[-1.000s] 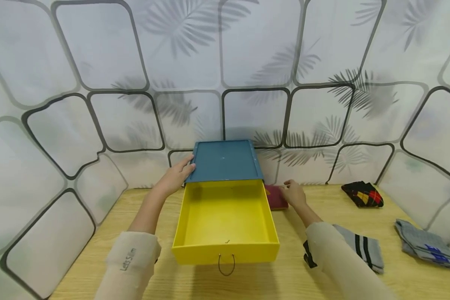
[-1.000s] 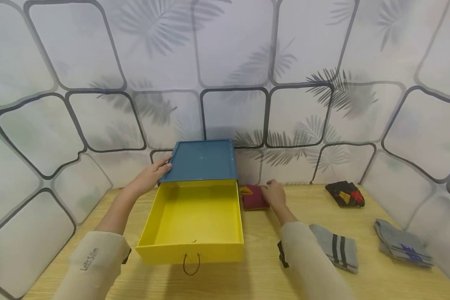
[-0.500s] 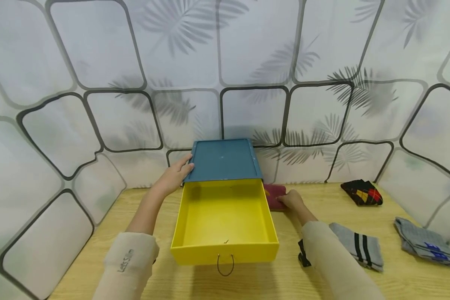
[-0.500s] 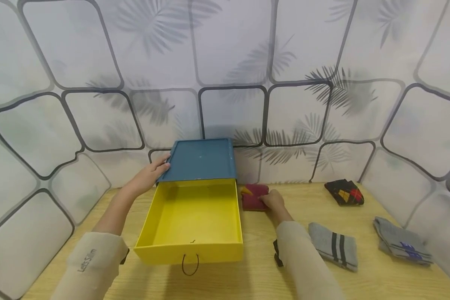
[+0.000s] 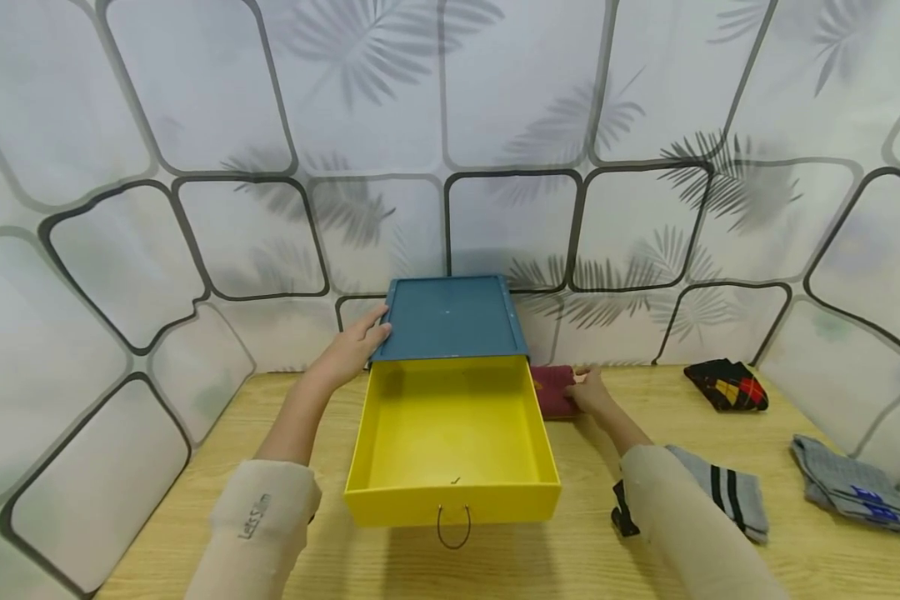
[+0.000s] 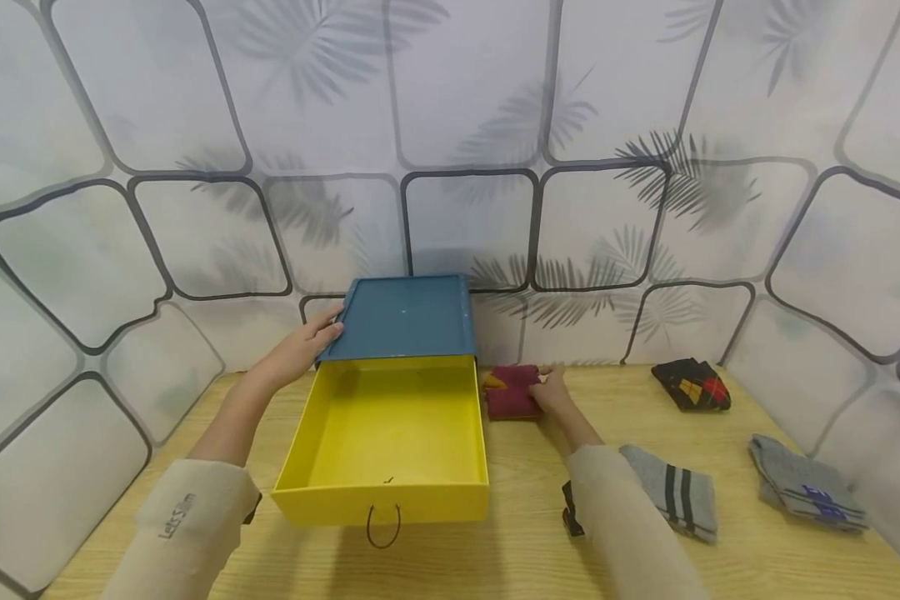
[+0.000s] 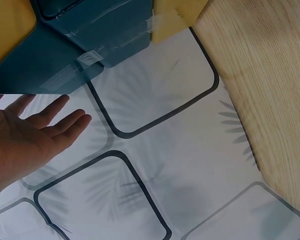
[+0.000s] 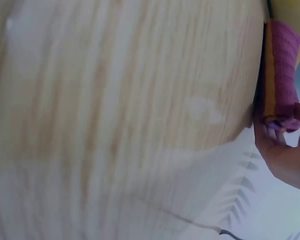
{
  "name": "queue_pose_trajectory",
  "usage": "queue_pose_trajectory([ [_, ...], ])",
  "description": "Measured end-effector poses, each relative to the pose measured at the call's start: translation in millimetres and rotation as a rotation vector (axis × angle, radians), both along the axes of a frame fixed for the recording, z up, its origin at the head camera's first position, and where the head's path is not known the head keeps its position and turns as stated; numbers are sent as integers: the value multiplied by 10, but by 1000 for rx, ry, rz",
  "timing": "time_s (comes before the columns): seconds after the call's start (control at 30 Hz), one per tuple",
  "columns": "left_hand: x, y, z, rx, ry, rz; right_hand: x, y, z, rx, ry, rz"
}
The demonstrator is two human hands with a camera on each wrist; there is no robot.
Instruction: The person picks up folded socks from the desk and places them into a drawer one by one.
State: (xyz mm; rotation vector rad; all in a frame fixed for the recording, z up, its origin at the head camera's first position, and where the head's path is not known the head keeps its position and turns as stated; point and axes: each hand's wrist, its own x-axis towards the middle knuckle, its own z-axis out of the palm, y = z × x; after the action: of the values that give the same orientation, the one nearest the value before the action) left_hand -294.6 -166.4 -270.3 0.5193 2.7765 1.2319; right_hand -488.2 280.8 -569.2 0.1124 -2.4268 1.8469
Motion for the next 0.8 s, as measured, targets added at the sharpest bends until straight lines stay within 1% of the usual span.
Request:
queue_pose_trajectory([
  [0.03, 2, -1, -1, 1, -1, -1, 143, -49, 155, -14, -4, 36],
  [0.07, 2, -3, -2, 3, -1, -2, 316, -124, 348, -8, -23, 52],
  [0.13, 3, -4, -3, 3, 2, -4, 692, -301, 758, 29, -40, 62],
  [0.17, 2, -4, -4, 4, 4, -4, 906, -395, 979, 45, -62, 66],
  [0.2, 0, -5, -7, 5, 4, -6, 1085, -479, 1175, 65, -96, 57],
  [0.27, -3, -3, -8, 5, 4, -7, 1315, -581, 1416, 82, -121, 56],
  [0.3, -7, -2, -11, 3, 3, -8, 1401, -616, 1506, 86, -134, 55],
  [0.37, -13, 0, -8, 3, -3, -10, 1510, -651, 1621, 90, -150, 62],
  [0.43, -17, 5, -2, 5, -10, -10, 1556, -665, 1678, 92, -159, 53],
  [0.57, -18, 11, 7, 10, -20, -6, 1527, -602, 1655, 93, -158, 53],
  [0.67, -14, 11, 11, 8, -24, 3, 1492, -539, 1639, 107, -154, 72],
  [0.73, -11, 9, 12, 3, -28, 10, 1497, -502, 1664, 113, -157, 85],
  [0.8, -7, 6, 12, -2, -30, 16, 1522, -481, 1724, 102, -163, 101],
])
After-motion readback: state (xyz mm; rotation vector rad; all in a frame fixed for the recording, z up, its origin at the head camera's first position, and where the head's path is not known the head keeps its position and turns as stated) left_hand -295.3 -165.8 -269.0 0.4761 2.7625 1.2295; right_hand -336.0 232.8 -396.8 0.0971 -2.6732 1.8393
